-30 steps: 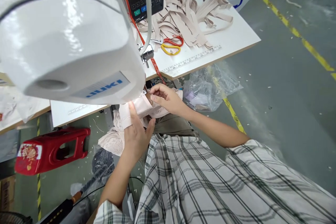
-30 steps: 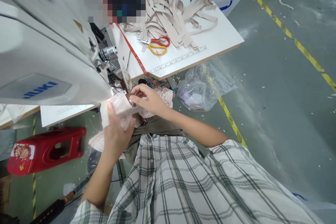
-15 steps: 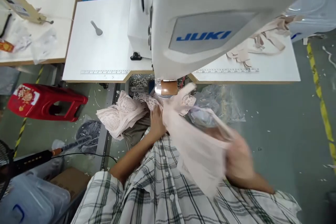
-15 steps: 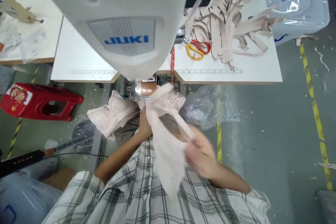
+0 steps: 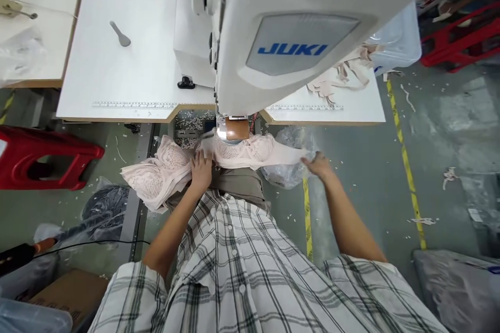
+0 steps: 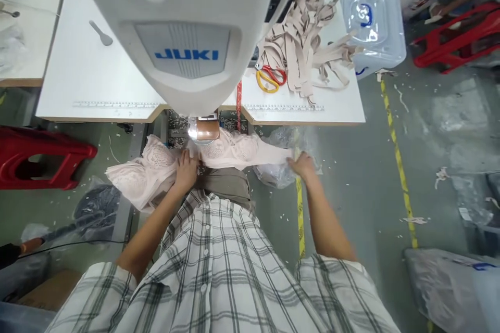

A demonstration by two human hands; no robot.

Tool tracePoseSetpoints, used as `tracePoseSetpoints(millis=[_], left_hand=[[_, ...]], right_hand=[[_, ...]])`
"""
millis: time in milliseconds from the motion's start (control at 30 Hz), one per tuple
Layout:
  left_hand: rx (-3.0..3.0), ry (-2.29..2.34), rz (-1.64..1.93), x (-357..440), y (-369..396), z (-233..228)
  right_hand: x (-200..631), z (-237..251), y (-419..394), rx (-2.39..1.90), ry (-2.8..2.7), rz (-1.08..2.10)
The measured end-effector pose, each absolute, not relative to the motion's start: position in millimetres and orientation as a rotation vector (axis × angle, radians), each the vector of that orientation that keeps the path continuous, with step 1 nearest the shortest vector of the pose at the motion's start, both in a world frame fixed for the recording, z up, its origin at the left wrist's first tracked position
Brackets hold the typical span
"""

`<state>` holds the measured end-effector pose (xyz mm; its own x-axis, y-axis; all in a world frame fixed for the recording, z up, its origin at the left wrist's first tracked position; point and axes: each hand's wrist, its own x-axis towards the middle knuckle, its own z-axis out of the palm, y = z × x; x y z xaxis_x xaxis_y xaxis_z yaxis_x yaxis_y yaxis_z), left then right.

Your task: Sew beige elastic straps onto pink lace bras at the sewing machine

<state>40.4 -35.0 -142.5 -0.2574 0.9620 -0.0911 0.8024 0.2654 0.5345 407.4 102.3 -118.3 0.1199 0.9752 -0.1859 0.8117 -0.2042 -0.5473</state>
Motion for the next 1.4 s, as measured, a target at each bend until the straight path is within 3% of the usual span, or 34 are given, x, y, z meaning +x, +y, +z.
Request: tracePoseSetpoints(millis=[133, 300, 367, 533, 633, 733, 867, 967, 1033, 1133, 1200, 1267, 1400], left_hand=[[1.478, 2.297, 0.581, -10, -78, -118], [1.304, 2.601, 0.596, -91, -125, -77], [1.306, 2.645, 0.574, -91, -133, -70], [1.493, 2.493, 0.557, -24, -131, -39], [1.73, 2.089, 0.614, 12, -110, -11], [1.525, 1.924, 0.952, 28, -70, -1], [0.928, 1.303, 0.889, 64, -10, -23], [0.808, 1.172, 0.861, 93, 8, -40], [0.789, 1.206, 0.926, 101, 10, -45], [0.77, 1.246, 0.931, 105, 8, -39], [0.857, 1.278, 0.873, 106, 6, -31], [1.009, 1.336, 0.842, 107, 3, -21], [1.231, 1.46, 0.88, 105, -5, -5]], right_hand=[[349, -150, 86, -1.919, -1.864, 0.908], [257, -127, 59, -1.229, -2.082, 1.442], [220, -112, 49, -0.978, -2.221, 1.599], [159, -86, 37, -0.534, -2.449, 1.529], [169, -56, 42, -0.216, -2.603, 1.705], [211, -5, 51, -0.223, -2.586, 1.726], [272, 58, 59, -0.325, -2.431, 1.852], [312, 61, 84, -0.306, -2.411, 2.03], [334, 43, 124, -0.569, -2.435, 1.812], [355, 9, 215, -1.496, -2.211, 0.899], [360, -5, 281, -1.789, -1.893, 0.471], [360, -11, 336, -1.908, -1.741, 0.301], [353, -9, 391, -1.878, -1.82, 0.336]])
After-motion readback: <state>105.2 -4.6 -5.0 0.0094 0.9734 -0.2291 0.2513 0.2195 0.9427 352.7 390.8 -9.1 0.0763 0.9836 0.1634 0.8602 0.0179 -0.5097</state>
